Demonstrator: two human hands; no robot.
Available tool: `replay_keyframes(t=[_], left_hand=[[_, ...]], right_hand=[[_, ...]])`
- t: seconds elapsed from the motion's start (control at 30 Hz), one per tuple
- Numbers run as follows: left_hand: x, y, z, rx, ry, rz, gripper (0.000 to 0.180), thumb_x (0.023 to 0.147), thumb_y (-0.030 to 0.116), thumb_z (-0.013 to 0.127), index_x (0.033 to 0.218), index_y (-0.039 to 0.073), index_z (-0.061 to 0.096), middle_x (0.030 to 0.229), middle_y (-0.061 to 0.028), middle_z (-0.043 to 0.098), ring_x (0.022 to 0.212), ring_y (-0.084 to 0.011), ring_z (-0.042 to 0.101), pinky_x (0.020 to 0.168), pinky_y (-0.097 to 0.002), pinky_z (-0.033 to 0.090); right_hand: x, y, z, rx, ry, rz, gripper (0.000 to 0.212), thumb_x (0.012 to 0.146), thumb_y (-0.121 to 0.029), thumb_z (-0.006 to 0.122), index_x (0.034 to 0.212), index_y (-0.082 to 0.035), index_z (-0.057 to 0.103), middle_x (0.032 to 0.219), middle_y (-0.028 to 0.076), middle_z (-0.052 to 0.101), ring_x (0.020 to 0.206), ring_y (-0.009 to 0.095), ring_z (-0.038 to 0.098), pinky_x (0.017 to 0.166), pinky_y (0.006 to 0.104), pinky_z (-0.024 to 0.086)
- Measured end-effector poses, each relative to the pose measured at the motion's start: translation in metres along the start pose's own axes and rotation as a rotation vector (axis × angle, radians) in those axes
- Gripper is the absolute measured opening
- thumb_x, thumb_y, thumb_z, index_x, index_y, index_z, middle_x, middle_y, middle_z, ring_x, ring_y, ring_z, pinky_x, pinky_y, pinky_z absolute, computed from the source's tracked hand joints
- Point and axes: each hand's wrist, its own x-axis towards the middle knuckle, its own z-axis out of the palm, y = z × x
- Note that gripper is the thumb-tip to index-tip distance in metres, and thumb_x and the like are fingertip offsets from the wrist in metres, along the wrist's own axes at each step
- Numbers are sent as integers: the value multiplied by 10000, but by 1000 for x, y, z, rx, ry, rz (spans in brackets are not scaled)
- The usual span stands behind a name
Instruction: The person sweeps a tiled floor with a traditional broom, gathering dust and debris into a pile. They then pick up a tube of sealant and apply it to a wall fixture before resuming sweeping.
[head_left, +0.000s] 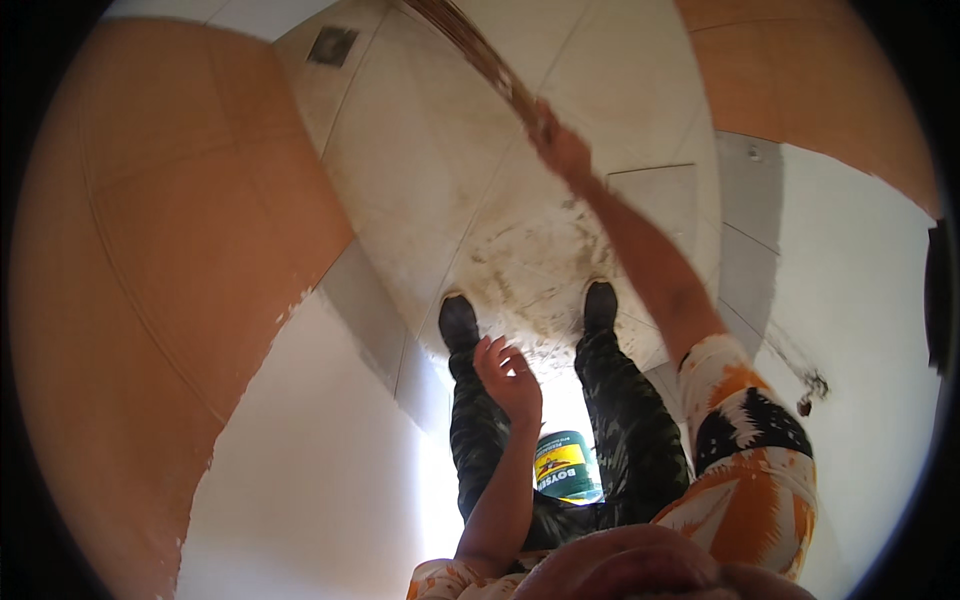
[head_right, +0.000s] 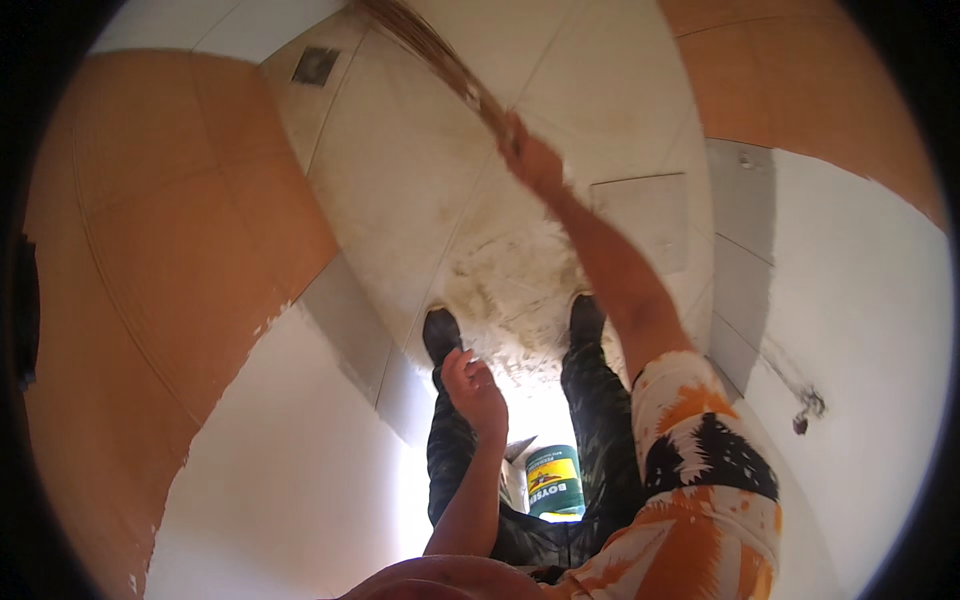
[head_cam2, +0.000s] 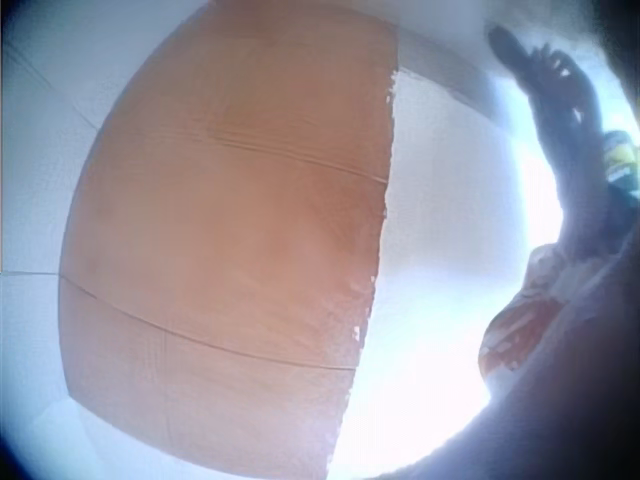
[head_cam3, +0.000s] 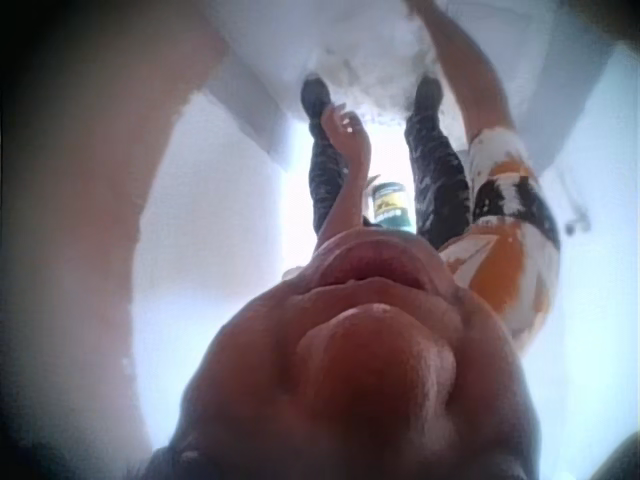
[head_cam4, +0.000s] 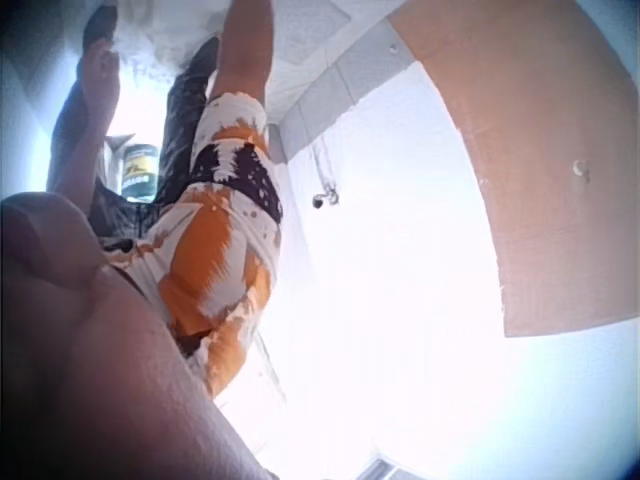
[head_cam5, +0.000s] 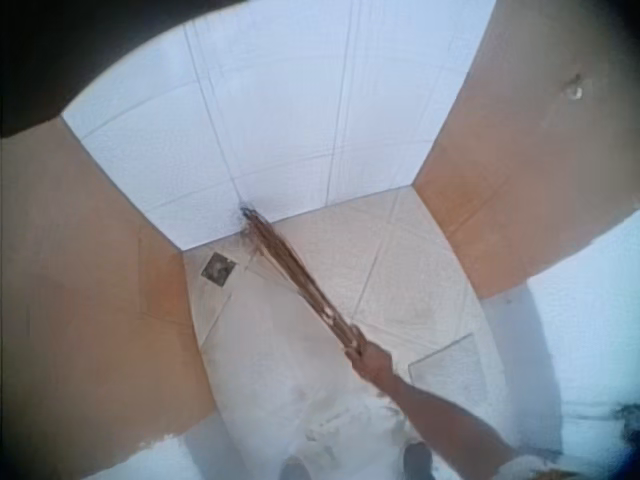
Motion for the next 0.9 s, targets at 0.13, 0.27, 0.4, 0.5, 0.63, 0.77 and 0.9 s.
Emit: replay_keyframes(t=[0.13, 0.27, 0.4, 0.5, 0.63, 0.77, 0.9], left_hand=[[-1, -2, -8, 5, -35, 16, 149, 976, 24, 627, 1114, 3, 678, 1335, -116, 582, 985, -189, 641, 820, -297, 519], [0, -13, -20, 98, -118, 13, 178, 1008, 163, 695, 1020, -14, 704, 1294, -132, 605, 1036, -226, 635, 874, -351, 517], [0, -10, -31, 200, -57, 196, 159, 1010, 139, 702, 997, -19, 706, 1293, -145, 592, 996, -232, 661, 833, -359, 539], [-4, 22, -46, 213, -121, 175, 192, 1016, 160, 697, 1091, -17, 697, 1270, -157, 603, 985, -242, 683, 847, -352, 560], [-20, 123, -47, 227, -179, 275, 223, 1014, 193, 700, 1123, -2, 695, 1132, -163, 666, 940, -253, 686, 847, -350, 554], [-33, 260, 8, 247, -280, 534, 224, 1021, 213, 678, 1082, -2, 698, 982, -144, 694, 903, -266, 688, 830, -360, 544], [-30, 440, 121, 357, -419, 802, 249, 1025, 238, 654, 1031, -7, 695, 927, -178, 694, 850, -306, 685, 776, -398, 535]], right_hand=[[-119, 47, 1, 521, 85, 467, 723, 988, -446, 643, 1616, -224, 362, 1130, 190, 747, 1016, 388, 721, 870, 494, 552], [-138, 104, -33, 534, 314, 708, 752, 949, -366, 696, 1593, -114, 402, 1283, 258, 695, 1177, 409, 684, 961, 470, 534], [-94, 158, -158, 450, 384, 510, 676, 806, -150, 729, 1450, -52, 545, 945, 139, 705, 843, 249, 673, 790, 407, 542], [-68, 183, -285, 757, 211, 453, 403, 858, -146, 722, 1233, -54, 606, 869, 125, 669, 704, 229, 662, 627, 393, 558], [-73, 193, -415, 1272, -79, 463, 243, 949, -182, 717, 1096, -56, 571, 822, 126, 658, 627, 240, 676, 529, 421, 585], [-119, 192, -462, 1554, -124, 417, 330, 949, -231, 750, 1169, -69, 564, 845, 121, 666, 666, 242, 685, 544, 413, 584], [-156, 180, -479, 1652, -100, 328, 345, 951, -258, 760, 1202, -84, 598, 870, 112, 663, 675, 237, 679, 565, 398, 587]])
